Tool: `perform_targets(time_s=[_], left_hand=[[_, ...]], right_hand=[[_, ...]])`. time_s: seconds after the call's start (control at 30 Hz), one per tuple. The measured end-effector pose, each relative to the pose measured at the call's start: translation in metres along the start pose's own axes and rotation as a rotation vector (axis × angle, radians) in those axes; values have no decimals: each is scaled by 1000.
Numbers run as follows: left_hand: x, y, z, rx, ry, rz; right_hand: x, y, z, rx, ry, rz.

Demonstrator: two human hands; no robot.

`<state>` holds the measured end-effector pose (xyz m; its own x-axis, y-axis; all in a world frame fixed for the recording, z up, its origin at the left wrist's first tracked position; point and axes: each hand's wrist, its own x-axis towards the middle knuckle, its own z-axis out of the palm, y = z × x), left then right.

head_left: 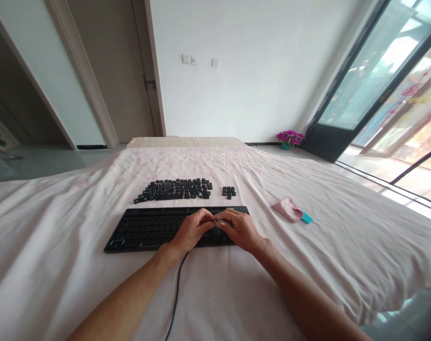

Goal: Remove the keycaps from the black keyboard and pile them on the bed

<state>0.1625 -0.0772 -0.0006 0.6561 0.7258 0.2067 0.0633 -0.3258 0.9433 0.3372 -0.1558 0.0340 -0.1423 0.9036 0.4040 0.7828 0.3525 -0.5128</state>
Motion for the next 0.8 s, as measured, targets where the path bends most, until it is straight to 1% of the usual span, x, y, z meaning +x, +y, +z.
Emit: perform_targets(time_s=[0.07,0.17,0.33,0.4,0.53,0.6,0.8], left_hand=[[2,-1,0,-82,0,-19],[4,-3,0,-176,-41,-27],[6,-8,-1,-246,-82,-31],[6,-7,-1,-253,-85,-34],[5,-4,0,-215,-48,-38],[5,-3,0,-202,-19,-52],[4,-3,1,-212,14,-54]], right_hand=[[1,0,4,-45,1,19],[3,1,10,-69,23,57],[3,4,14,-43,86,168],[3,3,14,-9,95,183],[2,2,12,69,92,132],[2,3,13,81,92,128],[2,3,13,78,81,214]])
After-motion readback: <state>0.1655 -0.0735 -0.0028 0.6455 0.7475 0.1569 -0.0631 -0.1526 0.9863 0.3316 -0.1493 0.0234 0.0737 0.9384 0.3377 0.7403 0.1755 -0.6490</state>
